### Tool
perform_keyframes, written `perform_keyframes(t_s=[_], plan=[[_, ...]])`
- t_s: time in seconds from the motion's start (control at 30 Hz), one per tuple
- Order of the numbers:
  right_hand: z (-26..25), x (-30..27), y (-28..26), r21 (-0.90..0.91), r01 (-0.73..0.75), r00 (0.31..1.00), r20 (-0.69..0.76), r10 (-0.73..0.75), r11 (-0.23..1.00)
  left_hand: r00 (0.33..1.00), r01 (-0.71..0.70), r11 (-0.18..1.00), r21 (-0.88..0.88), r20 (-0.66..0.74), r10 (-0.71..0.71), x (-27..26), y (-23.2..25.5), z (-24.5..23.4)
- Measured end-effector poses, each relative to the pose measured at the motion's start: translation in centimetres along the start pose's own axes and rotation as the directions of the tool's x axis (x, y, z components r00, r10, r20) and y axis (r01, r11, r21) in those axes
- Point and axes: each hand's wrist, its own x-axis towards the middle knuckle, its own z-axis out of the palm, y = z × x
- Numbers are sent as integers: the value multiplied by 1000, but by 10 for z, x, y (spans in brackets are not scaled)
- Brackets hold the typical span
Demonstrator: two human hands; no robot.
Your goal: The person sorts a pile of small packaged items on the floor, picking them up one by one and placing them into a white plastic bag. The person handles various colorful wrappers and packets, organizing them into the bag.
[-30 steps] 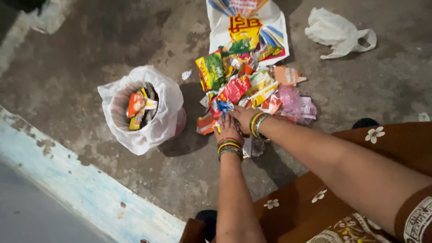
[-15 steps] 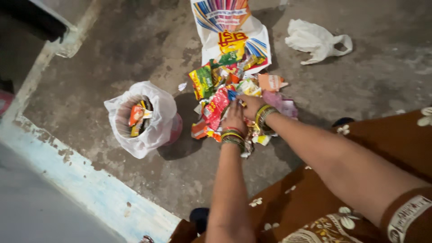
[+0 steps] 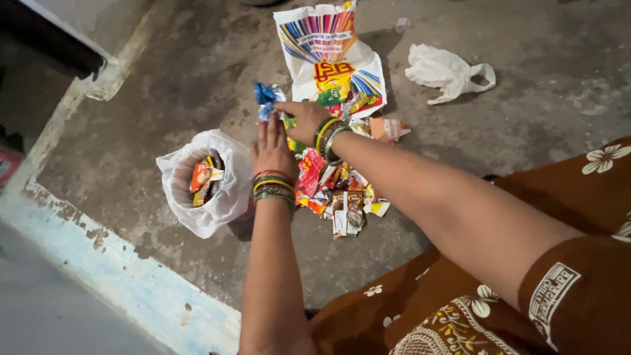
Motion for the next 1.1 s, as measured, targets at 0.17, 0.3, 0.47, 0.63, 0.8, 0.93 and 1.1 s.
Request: perform_keyframes(t_s=[0.17,0.3,0.47,0.63,0.8,0.93,1.1], plan=[[6,26,-46,23,72,996,60,-73,997,996,63,997,43,-59,-60,-8,-38,-18],[29,35,-65,-19,173,984,52,-172,985,989,82,989,120,-133,-66,-18,-68,-13],[59,34,-83,-56,226,971,90,-221,972,975,156,988,0,-159,-154,-37,-90,-7],[79,32,-104,-141,126,950,302,-79,982,944,290,957,0,-163,-286,-51,-94,4],[111,25,-113,-10,209,922,336,-194,978,893,409,906,110,-252,-372,-68,-110,36],[127,18,-123,-69,180,878,460,-129,981,868,480,877,12,-147,-474,-83,-123,67],[161,21,-110,7,314,811,518,-272,949,801,598,802,1,50,-597,-87,-135,76]])
